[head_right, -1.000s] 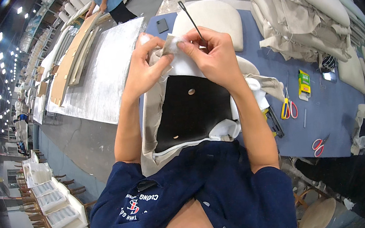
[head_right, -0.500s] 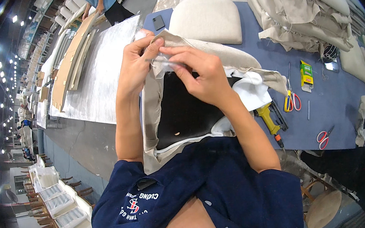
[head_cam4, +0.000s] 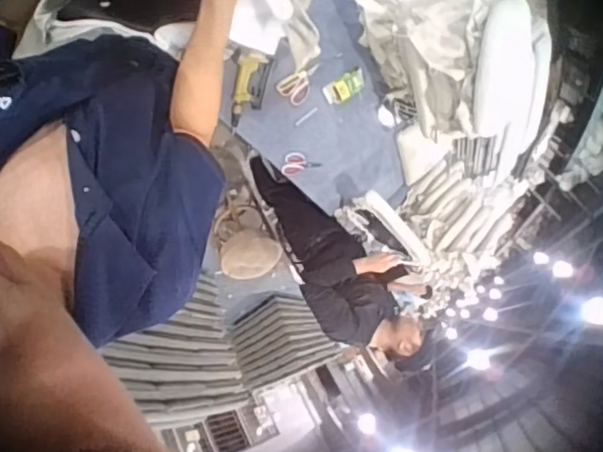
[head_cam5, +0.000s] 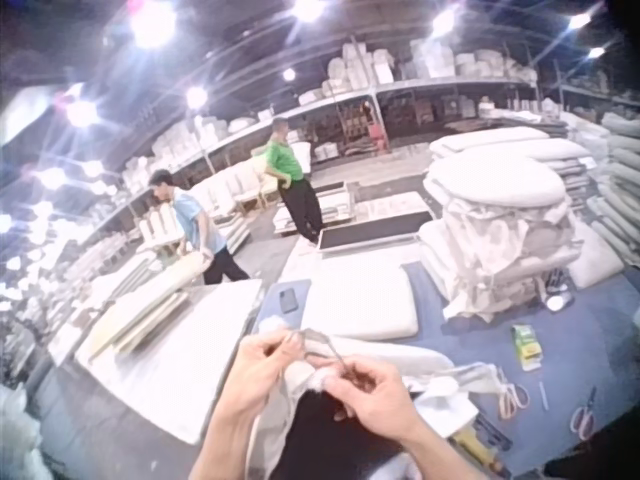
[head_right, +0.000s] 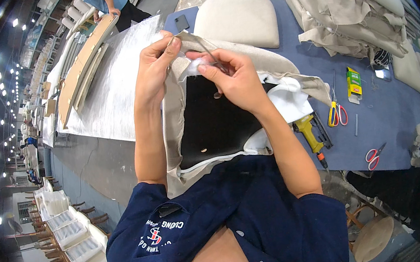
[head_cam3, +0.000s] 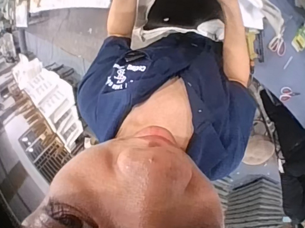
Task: The person covers a cushion with fabric, trims excess material, and secures it using a staple gun. They repeatedly adjust the fabric, cut it with scissors, and apply staples to the cushion's underside. The person also uses a small blue tool to smooth or mark the fabric during the process.
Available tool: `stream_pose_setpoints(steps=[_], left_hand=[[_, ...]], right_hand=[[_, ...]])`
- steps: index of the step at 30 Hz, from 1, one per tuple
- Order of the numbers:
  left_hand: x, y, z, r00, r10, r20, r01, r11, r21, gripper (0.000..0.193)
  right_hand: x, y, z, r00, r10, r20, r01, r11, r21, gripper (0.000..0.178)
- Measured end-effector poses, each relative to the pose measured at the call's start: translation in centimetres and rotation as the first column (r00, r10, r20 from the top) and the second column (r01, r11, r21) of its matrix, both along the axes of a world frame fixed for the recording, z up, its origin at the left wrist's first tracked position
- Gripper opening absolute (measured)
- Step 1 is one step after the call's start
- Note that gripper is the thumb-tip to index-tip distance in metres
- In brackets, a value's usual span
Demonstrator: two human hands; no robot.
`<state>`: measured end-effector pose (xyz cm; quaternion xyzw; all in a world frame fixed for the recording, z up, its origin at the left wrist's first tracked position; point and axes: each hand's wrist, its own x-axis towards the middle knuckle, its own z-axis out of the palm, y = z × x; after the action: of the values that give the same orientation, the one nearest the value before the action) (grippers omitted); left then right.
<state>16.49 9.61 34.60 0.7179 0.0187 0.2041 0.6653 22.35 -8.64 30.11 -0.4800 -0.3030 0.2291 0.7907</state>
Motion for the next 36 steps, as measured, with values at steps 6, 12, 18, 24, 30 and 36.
stream_pose_setpoints(steps=[6,12,18,24,30,36], left_hand=[[0.4,0.0,0.0,1.0,-0.01,-0.02,0.01,1.0,-0.024,0.022],[0.4,0.5,-0.1,1.0,0.014,0.006,-0.015,0.993,0.118,0.018],[-0.1,-0.1,0.0,0.997,0.073,0.02,-0.076,0.946,0.314,0.013],[-0.7,-0.1,0.1,0.993,0.112,0.026,-0.115,0.935,0.335,0.013],[-1.3,-1.9,0.7,0.991,0.094,0.091,-0.124,0.892,0.435,0.014],[-1.7,-2.7,1.0,0.989,0.092,0.119,-0.138,0.872,0.469,0.015]], right_hand=[[0.0,1.2,-0.5,0.978,-0.18,-0.107,0.184,0.983,0.02,0.015],[-0.5,2.6,0.0,0.945,-0.326,-0.012,0.326,0.945,-0.014,0.015],[-1.2,2.4,1.0,0.877,-0.474,0.08,0.477,0.879,-0.017,0.016],[-3.7,-3.7,-0.1,0.906,-0.278,0.319,0.364,0.896,-0.253,0.019],[-5.4,-5.0,0.6,0.861,-0.216,0.461,0.393,0.858,-0.33,0.017],[-6.1,-5.7,1.3,0.76,-0.23,0.608,0.486,0.822,-0.296,0.012]])
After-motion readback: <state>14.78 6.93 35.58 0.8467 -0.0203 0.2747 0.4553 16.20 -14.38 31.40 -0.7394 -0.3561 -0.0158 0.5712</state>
